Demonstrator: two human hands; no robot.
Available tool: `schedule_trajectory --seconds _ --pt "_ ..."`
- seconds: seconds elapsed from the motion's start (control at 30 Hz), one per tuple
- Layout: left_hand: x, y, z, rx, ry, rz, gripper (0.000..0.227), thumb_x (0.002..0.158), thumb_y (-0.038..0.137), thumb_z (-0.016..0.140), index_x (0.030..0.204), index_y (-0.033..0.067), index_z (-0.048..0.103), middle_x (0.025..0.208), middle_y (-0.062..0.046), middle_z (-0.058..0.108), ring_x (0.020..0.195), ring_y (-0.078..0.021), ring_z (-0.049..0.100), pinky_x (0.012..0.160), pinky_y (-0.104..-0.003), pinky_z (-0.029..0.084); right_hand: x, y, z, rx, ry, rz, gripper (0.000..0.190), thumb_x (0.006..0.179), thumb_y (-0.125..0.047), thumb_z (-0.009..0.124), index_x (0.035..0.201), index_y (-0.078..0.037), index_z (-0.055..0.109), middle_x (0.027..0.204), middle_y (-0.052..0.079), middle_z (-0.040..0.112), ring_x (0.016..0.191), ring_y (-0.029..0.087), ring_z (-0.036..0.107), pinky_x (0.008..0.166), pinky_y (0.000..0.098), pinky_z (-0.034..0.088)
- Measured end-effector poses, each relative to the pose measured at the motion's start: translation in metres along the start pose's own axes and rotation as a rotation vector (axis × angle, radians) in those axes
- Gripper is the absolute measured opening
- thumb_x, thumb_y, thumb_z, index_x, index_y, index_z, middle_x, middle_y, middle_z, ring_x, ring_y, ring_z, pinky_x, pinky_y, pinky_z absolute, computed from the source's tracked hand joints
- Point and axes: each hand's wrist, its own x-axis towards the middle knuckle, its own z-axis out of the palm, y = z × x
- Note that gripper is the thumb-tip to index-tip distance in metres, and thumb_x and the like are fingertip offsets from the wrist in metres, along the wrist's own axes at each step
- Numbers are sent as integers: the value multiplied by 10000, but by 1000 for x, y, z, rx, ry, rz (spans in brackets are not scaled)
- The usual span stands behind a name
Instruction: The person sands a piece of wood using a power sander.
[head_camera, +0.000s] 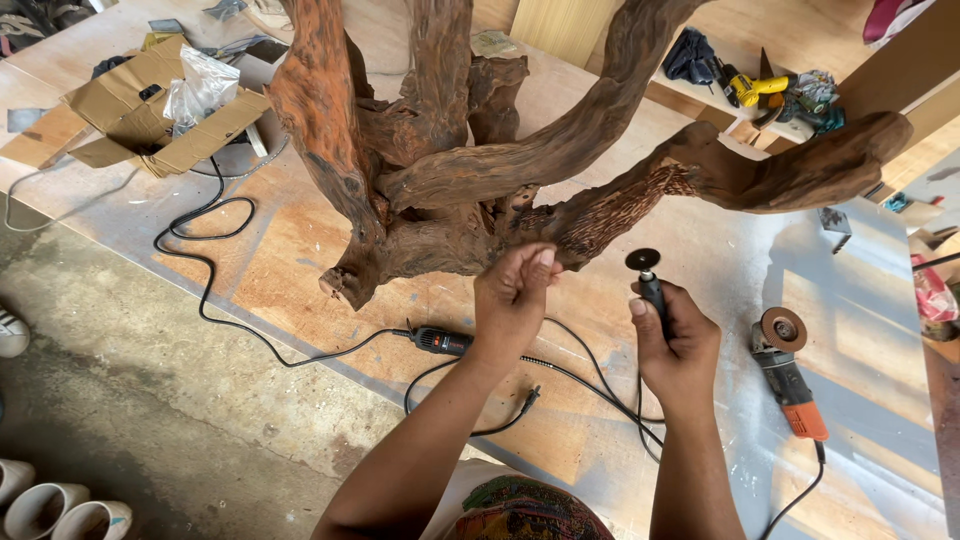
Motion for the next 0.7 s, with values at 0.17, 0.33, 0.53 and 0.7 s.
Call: schedule_trajectory --seconds 0.17,0.33,0.53,0.7 --pt "58 29 -2 328 -123 363 326 1029 197 762 1340 105 736 1136 -167 779 1060 -358 783 883 -474 643 -19 13 1 107 64 92 159 1119 -21 607 1196 43 731 682 60 530 625 126 458 570 271 417" --pt "92 16 11 627 -286 575 612 941 535 800 1449 210 694 1255 -95 791 1109 -351 799 916 -541 638 -29 4 8 152 169 128 178 1141 -60 586 1231 49 694 673 43 476 558 81 398 492 223 334" --pt "112 10 0 583 -544 430 573 1016 512 714 1512 236 640 1279 -153 793 1162 -413 781 998 -570 613 -40 -23 24 52 276 180 197 1176 -68 544 1232 77 664 706 40 465 601 69 368 513 217 289" --pt "134 13 -21 562 -870 283 715 947 310 799 1609 221 545 1389 -203 754 1263 -468 729 1081 -607 559 -51 -44 39 21 382 203 182 1157 -57 578 1221 87 667 687 55 464 575 51 375 492 198 292"
